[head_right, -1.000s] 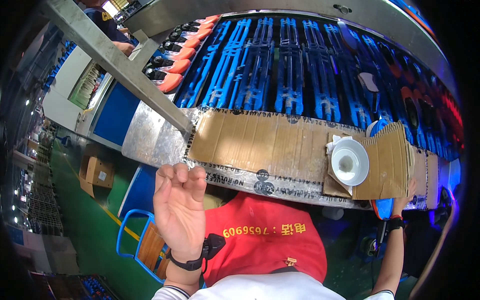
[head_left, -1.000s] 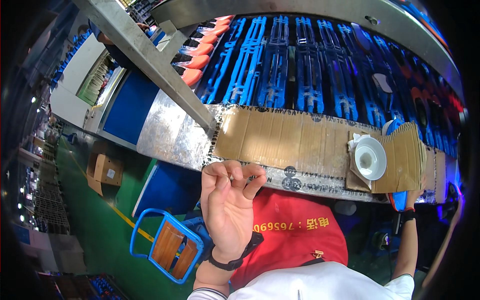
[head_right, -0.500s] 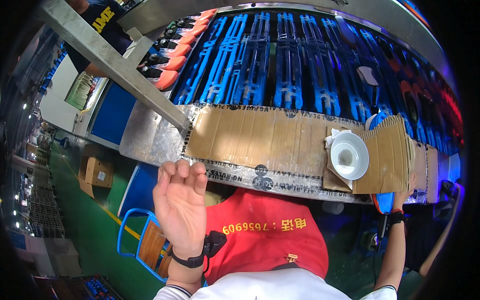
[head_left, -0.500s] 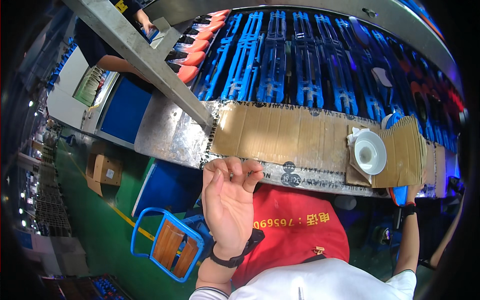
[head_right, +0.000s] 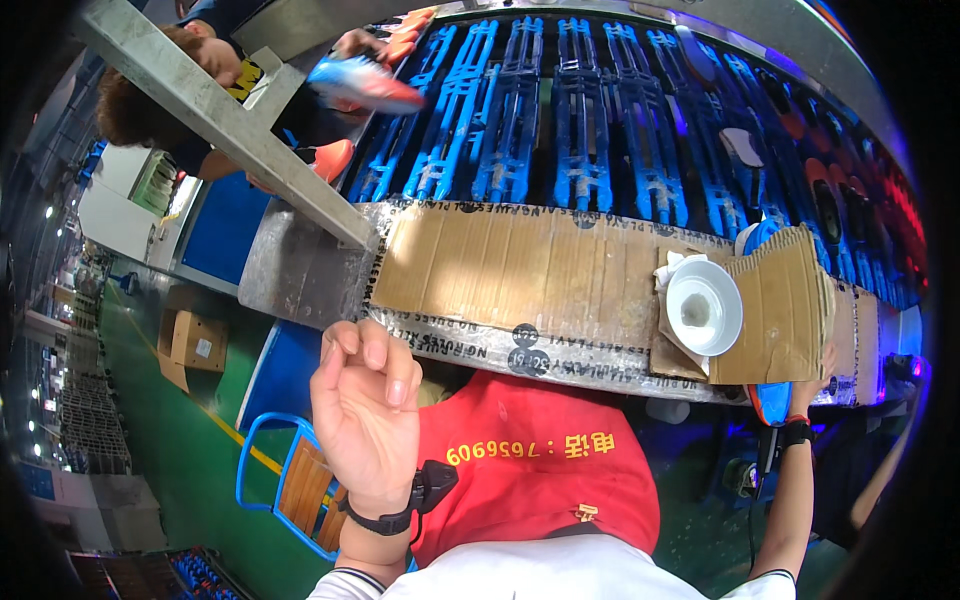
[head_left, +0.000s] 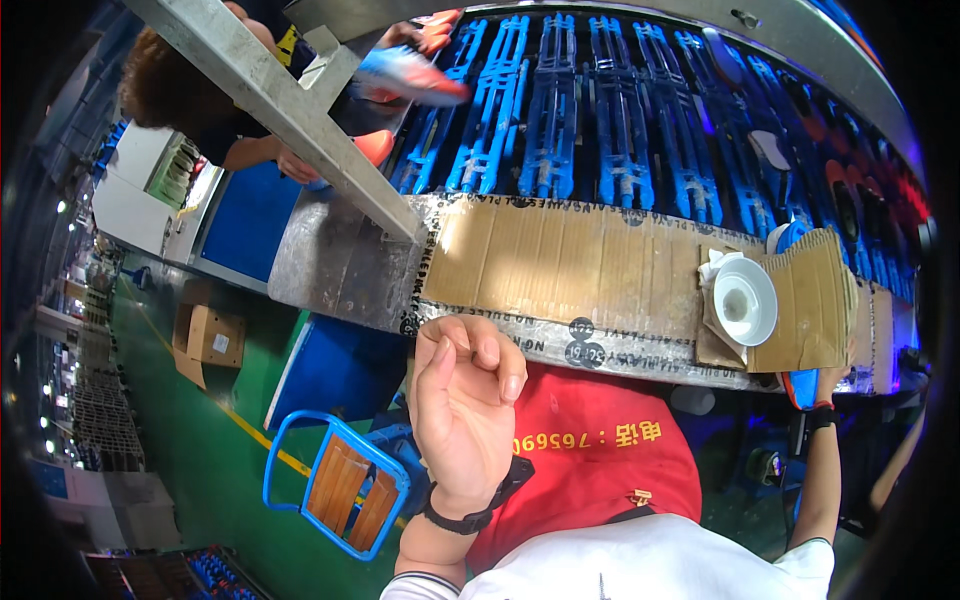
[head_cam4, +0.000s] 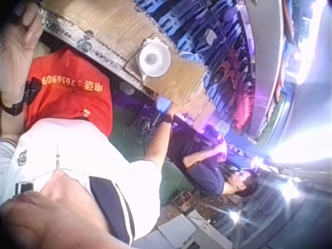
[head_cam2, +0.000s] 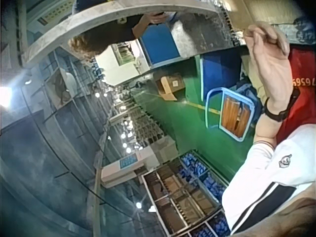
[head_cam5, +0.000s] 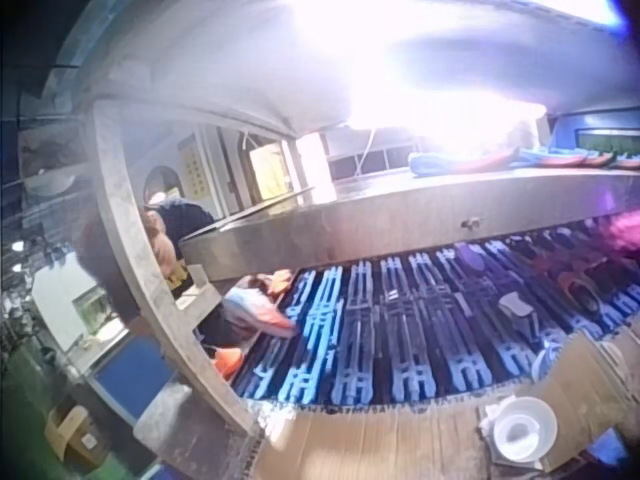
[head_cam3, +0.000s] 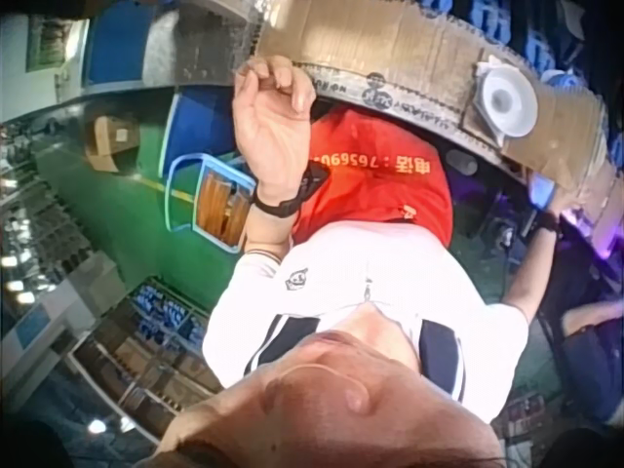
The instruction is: Applying glue or adhesive to the edges of blue shoe soles at a manufacturing station.
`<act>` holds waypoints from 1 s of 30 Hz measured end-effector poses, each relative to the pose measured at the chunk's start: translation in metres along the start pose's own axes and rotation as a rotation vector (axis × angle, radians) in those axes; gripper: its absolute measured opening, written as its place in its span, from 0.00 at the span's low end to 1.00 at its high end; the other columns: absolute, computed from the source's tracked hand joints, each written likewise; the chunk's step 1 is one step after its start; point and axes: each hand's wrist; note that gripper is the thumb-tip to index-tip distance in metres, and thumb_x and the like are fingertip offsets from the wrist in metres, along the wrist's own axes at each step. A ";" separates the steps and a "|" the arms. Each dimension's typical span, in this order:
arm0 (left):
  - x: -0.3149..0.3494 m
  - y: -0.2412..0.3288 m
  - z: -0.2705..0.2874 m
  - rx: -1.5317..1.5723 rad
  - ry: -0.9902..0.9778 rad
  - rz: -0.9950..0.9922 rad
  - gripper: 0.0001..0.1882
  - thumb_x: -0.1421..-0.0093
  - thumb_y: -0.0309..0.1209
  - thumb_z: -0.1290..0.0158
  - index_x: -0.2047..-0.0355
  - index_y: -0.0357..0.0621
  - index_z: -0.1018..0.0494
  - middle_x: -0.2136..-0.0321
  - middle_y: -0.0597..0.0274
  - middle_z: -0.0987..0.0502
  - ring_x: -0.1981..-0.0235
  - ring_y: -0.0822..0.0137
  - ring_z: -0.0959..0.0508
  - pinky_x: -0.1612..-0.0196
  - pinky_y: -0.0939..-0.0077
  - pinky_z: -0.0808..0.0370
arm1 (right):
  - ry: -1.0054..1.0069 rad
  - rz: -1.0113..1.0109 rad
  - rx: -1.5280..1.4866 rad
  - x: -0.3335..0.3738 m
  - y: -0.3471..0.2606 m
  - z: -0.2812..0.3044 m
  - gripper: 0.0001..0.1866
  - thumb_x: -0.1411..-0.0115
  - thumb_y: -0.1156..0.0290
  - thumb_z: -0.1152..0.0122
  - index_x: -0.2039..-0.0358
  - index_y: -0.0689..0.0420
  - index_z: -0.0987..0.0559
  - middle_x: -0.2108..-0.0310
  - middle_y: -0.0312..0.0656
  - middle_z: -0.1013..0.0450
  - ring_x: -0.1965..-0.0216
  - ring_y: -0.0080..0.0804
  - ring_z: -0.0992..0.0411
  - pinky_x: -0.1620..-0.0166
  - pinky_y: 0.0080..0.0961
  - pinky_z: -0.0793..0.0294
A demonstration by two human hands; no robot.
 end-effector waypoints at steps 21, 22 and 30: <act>0.006 0.002 0.002 -0.013 -0.142 0.014 0.09 0.40 0.33 0.58 0.75 0.46 0.44 0.77 0.61 0.38 0.81 0.70 0.38 0.76 0.81 0.40 | 0.068 0.051 -0.085 -0.004 0.000 0.008 0.34 0.48 0.58 0.45 0.44 0.61 0.40 0.44 0.54 0.43 0.43 0.53 0.45 0.44 0.45 0.44; 0.005 0.001 0.003 0.018 -0.147 0.008 0.08 0.42 0.30 0.56 0.74 0.46 0.44 0.77 0.61 0.38 0.81 0.70 0.38 0.76 0.81 0.40 | 0.076 0.064 -0.104 -0.004 -0.002 0.008 0.34 0.48 0.59 0.44 0.44 0.61 0.40 0.44 0.53 0.43 0.43 0.53 0.45 0.44 0.44 0.45; 0.010 0.000 0.006 0.018 -0.145 0.000 0.11 0.52 0.21 0.55 0.72 0.47 0.45 0.75 0.60 0.38 0.80 0.70 0.37 0.76 0.82 0.39 | 0.052 0.066 -0.173 -0.002 -0.004 0.014 0.34 0.48 0.60 0.43 0.43 0.60 0.40 0.44 0.53 0.43 0.43 0.54 0.45 0.43 0.43 0.45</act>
Point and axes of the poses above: each hand's wrist, its own x-axis away from the middle knuckle, its own z-axis out of the back of the hand, y = z × x
